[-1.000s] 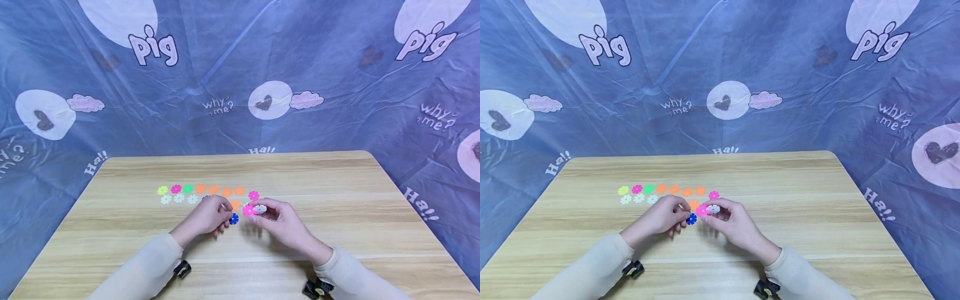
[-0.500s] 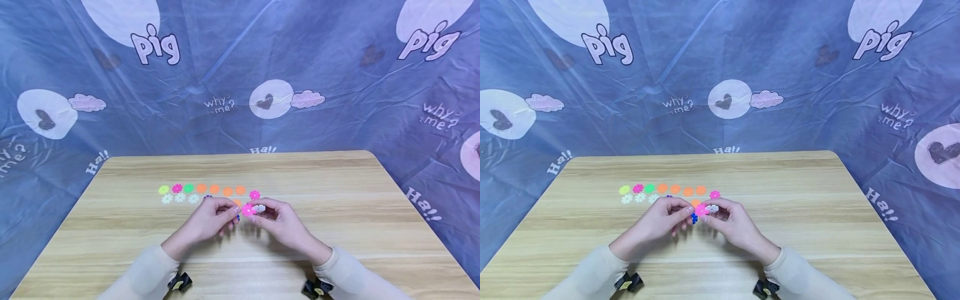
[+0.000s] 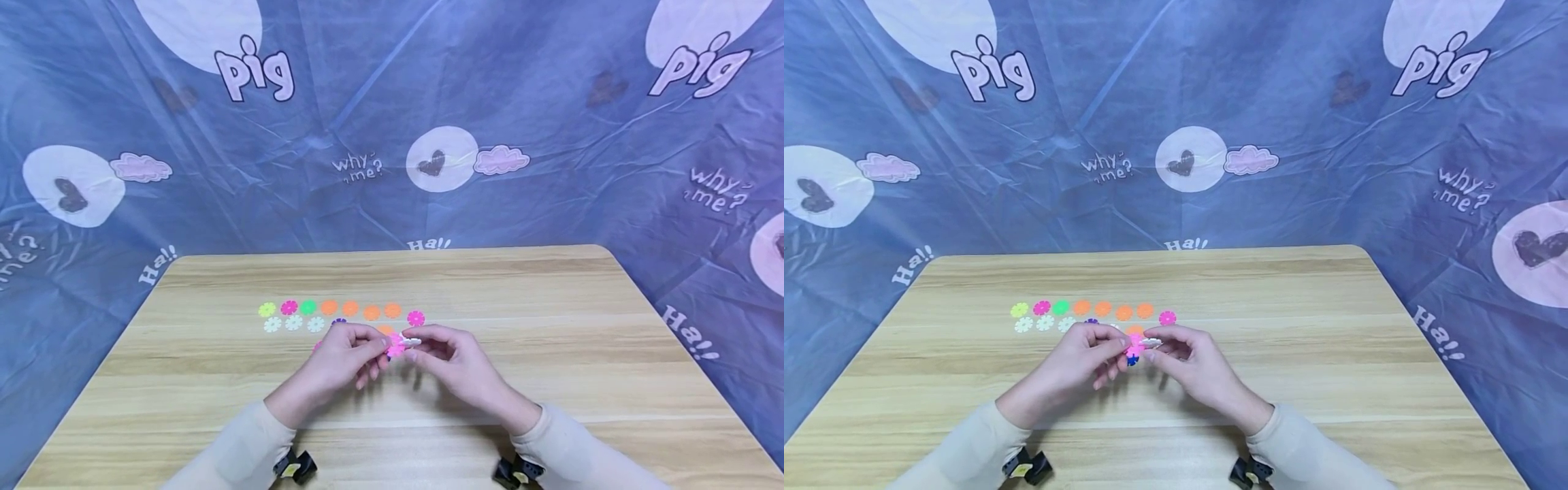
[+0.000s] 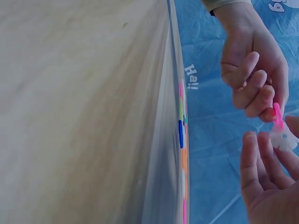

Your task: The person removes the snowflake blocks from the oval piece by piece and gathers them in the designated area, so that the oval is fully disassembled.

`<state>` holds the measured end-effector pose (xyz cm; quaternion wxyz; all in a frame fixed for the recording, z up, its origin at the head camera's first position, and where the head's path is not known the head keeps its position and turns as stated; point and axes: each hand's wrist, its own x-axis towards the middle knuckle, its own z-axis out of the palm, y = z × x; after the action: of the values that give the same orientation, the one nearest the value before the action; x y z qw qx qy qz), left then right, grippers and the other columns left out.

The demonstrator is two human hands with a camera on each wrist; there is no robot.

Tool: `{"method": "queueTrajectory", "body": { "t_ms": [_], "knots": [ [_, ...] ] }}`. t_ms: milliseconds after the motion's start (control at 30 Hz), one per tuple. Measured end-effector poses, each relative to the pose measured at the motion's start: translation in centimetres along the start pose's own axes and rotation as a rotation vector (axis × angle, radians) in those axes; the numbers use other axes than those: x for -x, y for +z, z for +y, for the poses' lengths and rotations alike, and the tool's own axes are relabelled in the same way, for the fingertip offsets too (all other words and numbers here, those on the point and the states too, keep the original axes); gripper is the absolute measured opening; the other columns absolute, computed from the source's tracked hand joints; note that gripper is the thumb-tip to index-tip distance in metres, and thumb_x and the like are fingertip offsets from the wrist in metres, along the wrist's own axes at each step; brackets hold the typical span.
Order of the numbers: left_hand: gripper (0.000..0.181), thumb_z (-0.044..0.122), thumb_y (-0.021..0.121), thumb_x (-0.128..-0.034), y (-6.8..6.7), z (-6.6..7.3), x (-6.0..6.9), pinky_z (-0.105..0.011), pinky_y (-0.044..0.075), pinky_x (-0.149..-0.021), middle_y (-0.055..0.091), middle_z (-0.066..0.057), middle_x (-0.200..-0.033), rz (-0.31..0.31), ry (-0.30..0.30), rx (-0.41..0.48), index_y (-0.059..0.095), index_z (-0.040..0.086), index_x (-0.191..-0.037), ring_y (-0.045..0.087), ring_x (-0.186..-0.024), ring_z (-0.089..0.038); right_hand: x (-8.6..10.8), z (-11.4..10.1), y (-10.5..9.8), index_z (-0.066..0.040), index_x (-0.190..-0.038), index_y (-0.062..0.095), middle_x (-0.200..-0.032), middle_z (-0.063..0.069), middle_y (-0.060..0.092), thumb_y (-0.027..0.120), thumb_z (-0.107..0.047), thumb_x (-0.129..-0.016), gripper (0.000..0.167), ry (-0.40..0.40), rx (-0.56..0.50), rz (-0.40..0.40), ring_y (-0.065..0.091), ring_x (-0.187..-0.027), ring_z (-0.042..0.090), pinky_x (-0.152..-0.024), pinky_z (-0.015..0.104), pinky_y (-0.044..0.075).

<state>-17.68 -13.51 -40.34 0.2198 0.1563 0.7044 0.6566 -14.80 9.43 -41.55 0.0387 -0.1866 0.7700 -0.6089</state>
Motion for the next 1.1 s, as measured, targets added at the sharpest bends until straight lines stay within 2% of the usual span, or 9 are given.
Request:
{"method": "queueTrajectory", "body": {
  "t_ms": [233,400,500,800,1100],
  "knots": [
    [0.019,0.014,0.062,-0.0995,0.2,0.2,0.1,-0.021,0.045,-0.043,0.068,-0.023,-0.081,0.030,-0.009,-0.009,0.068,-0.004,-0.095,0.057,-0.057,-0.015,0.0,0.2,-0.4,-0.002,-0.109,0.072,-0.103,0.012,0.072,0.072,-0.009,-0.092,0.018,-0.078,-0.057,0.050,0.070,-0.085,0.040,-0.077,0.043,0.059],
    [0.017,0.014,0.067,-0.0967,0.8,0.2,0.1,-0.023,0.050,-0.046,0.069,-0.025,-0.088,0.050,0.011,0.001,0.069,-0.002,-0.101,0.063,-0.064,-0.016,-0.1,0.2,-0.3,-0.004,-0.104,0.074,-0.100,0.011,0.073,0.072,-0.007,-0.092,0.013,-0.143,-0.034,0.067,0.071,-0.084,0.028,-0.077,0.035,0.059],
    [0.018,0.013,0.070,-0.0944,1.0,0.1,0.1,-0.024,0.052,-0.048,0.070,-0.025,-0.089,0.056,0.010,0.036,0.069,-0.004,-0.102,0.064,-0.066,-0.016,-0.1,0.1,-0.2,-0.004,-0.103,0.075,-0.101,0.009,0.073,0.073,-0.007,-0.091,0.013,-0.148,-0.028,0.074,0.071,-0.086,0.024,-0.079,0.033,0.059],
    [0.018,0.006,0.072,-0.0917,1.0,0.0,0.0,-0.022,0.050,-0.048,0.073,-0.017,-0.081,0.078,-0.006,0.107,0.070,-0.010,-0.101,0.061,-0.061,-0.013,-0.2,0.3,-0.2,-0.003,-0.101,0.075,-0.101,0.009,0.073,0.074,-0.005,-0.089,0.012,-0.166,-0.041,0.060,0.071,-0.088,0.024,-0.080,0.034,0.059],
    [0.014,0.002,0.068,-0.0932,1.1,-0.2,0.1,-0.020,0.048,-0.047,0.071,-0.014,-0.076,0.070,0.022,0.105,0.067,-0.011,-0.097,0.056,-0.054,-0.011,-0.1,0.2,-0.2,-0.004,-0.099,0.076,-0.098,0.009,0.073,0.073,-0.004,-0.090,0.010,-0.199,-0.038,0.053,0.071,-0.085,0.024,-0.077,0.034,0.059]
  ]
}}
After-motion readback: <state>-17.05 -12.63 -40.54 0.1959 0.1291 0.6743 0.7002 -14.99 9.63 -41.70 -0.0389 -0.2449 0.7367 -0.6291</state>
